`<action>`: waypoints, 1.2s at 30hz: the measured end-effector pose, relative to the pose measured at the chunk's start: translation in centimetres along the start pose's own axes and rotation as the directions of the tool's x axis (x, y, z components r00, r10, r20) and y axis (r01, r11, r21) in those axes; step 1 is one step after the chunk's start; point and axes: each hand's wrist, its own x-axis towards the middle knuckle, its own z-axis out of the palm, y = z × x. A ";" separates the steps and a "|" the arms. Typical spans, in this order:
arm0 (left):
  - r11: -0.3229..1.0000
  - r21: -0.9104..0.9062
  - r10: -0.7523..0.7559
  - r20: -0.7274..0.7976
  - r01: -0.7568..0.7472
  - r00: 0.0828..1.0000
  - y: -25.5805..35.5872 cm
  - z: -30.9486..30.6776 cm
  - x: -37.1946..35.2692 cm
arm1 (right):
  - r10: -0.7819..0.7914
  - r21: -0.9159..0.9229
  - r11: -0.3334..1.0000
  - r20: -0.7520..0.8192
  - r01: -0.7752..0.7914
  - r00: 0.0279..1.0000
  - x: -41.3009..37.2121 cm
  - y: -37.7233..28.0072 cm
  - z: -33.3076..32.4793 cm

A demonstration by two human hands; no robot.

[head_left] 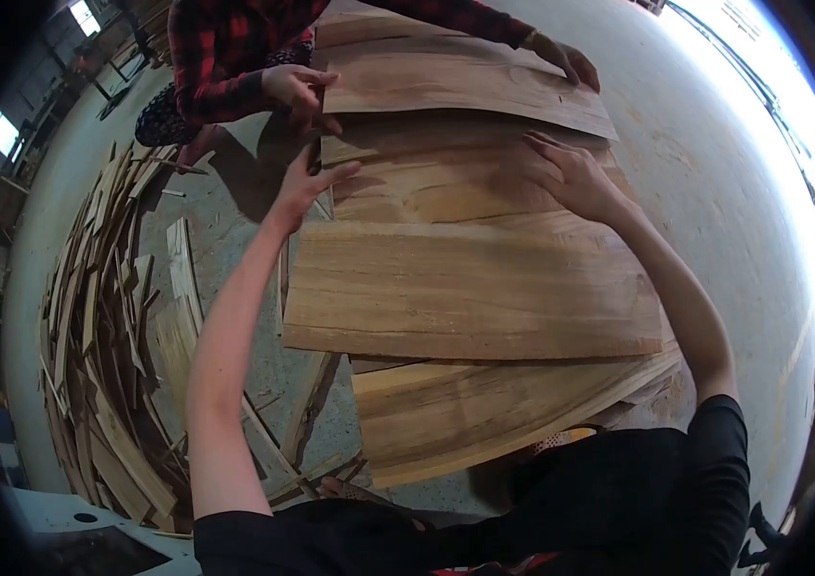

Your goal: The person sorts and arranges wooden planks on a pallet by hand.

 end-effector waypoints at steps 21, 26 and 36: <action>0.979 -0.192 0.063 -0.031 -0.068 0.998 6.8 6.0 -22.3 | -0.329 0.015 0.942 0.229 0.335 0.916 -9.6 -8.3 -3.5; 0.976 0.066 0.201 0.094 -0.207 0.975 5.8 6.4 -19.6 | -0.310 0.010 0.948 0.259 0.318 0.915 -7.8 -5.0 -3.6; 0.902 0.356 0.265 -0.006 -0.245 0.964 2.7 6.9 -14.5 | -0.230 0.131 0.965 0.000 0.228 0.973 -7.5 -1.3 -3.6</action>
